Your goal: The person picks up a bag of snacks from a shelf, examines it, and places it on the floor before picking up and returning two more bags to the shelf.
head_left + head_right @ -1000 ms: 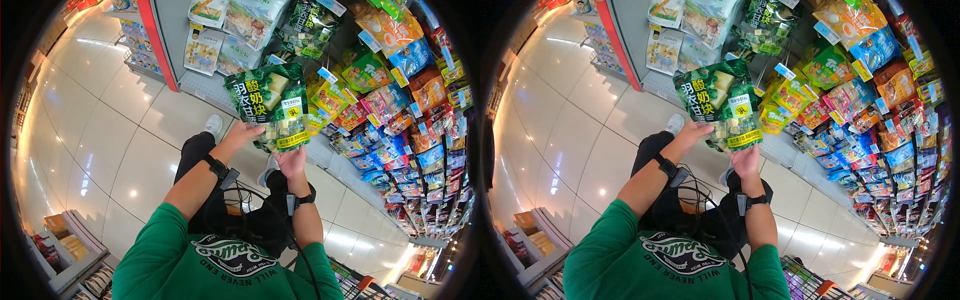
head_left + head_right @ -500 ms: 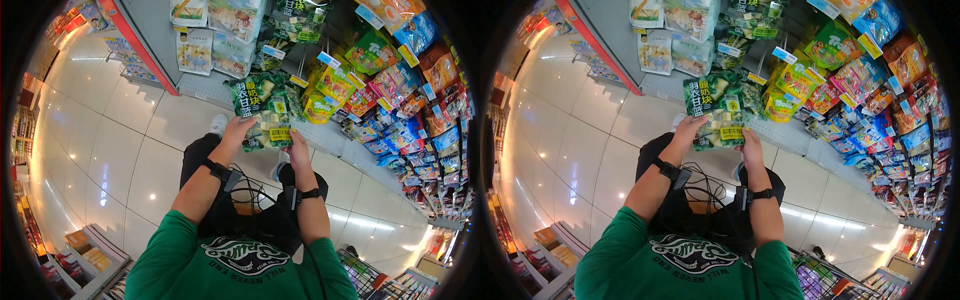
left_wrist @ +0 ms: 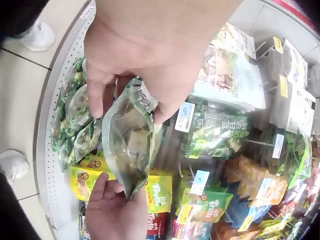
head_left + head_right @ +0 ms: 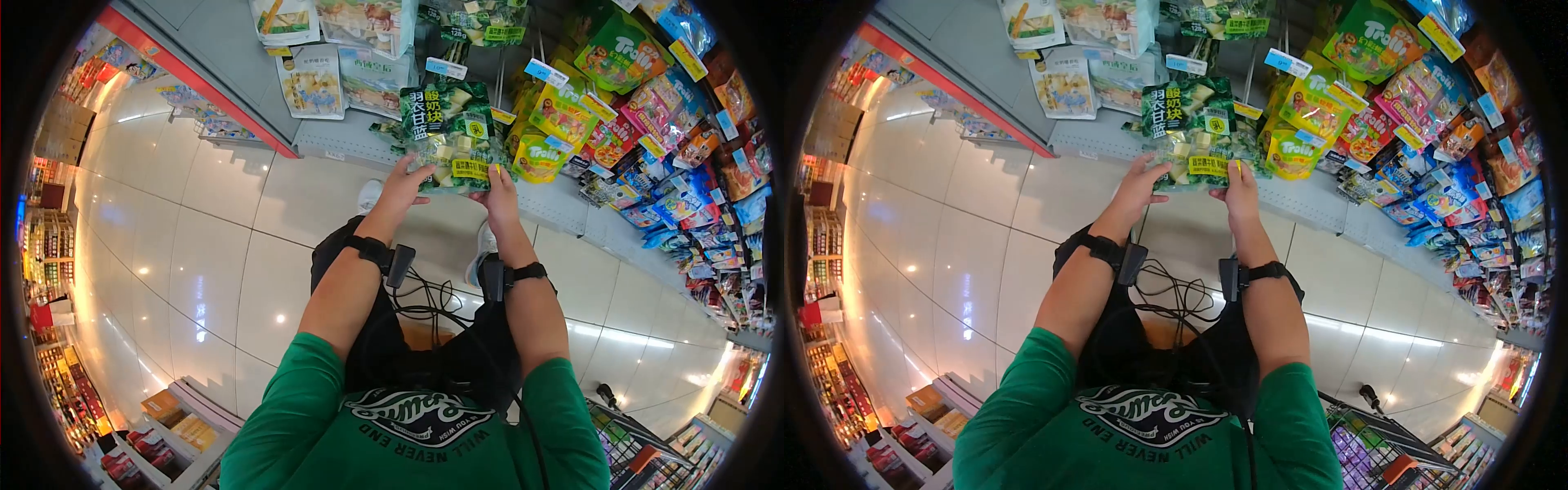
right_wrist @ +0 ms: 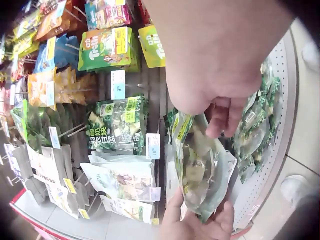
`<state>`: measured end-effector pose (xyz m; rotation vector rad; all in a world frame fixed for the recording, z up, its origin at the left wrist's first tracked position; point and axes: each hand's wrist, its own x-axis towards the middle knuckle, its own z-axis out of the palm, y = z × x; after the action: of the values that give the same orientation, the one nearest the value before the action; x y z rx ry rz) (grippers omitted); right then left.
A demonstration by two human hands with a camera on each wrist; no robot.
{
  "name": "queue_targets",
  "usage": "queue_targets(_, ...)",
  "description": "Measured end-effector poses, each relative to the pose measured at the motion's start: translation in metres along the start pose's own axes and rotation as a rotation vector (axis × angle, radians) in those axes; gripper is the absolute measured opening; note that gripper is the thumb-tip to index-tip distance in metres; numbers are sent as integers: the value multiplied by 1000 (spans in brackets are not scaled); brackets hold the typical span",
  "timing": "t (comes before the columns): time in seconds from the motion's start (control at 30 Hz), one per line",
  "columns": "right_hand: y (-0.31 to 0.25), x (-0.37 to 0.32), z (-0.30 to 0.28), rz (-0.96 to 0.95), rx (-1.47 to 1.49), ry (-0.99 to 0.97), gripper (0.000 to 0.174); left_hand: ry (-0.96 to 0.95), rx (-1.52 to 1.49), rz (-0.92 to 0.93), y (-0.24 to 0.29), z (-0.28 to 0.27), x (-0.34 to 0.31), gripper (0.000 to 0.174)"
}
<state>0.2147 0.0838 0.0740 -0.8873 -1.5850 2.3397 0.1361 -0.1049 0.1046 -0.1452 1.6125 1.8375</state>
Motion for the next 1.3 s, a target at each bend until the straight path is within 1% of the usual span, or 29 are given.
queue_targets(0.1, 0, 6, 1, -15, 1, 5, 31, -28, 3, -14, -4, -2, 10, 70)
queue_targets(0.17, -4, 6, 5, -13, 11, 16, 31, -24, -17, 53, 0, -1, 12, 70)
queue_targets(0.33, -5, 13, 6, 34, 42, 27, 32, 4, -4, 39, 6, 0, 21, 68)
queue_targets(0.5, -6, 15, 7, 45, 156, -17, 30, 18, 5, 43, 7, 4, 23, 67)
queue_targets(0.57, -6, 15, 6, 64, 202, -19, 28, 70, -5, 43, 6, 7, 24, 61)
queue_targets(0.6, -7, 15, 6, 77, 236, -31, 27, 67, 8, 41, 4, 5, 27, 61)
queue_targets(0.67, -7, 14, 6, 85, 268, -15, 26, 18, -134, 26, 2, 1, 31, 55)
queue_targets(0.7, -8, 14, 6, 94, 286, -6, 25, 17, -121, 25, 1, -1, 32, 55)
queue_targets(0.77, -7, 15, 4, 101, 321, -9, 24, 30, -258, 33, 3, 4, 27, 49)
queue_targets(0.87, -10, 11, 7, 105, 354, -10, 24, 15, -284, 70, 0, 4, 30, 45)
queue_targets(0.93, -8, 11, 7, 102, 361, -3, 23, 18, -300, 70, -2, 4, 31, 46)
queue_targets(1.0, -3, 16, 3, 84, 369, -48, 24, 18, -319, 67, -2, 3, 31, 47)
queue_targets(1.1, -5, 13, 4, 79, 350, -48, 25, 36, -311, 59, -5, 4, 33, 42)
queue_targets(1.17, -4, 14, 3, 80, 357, -58, 25, 74, -295, 35, -7, 2, 36, 32)
queue_targets(1.3, -5, 13, 3, 82, 382, -112, 24, 77, -303, 39, -8, 0, 37, 26)
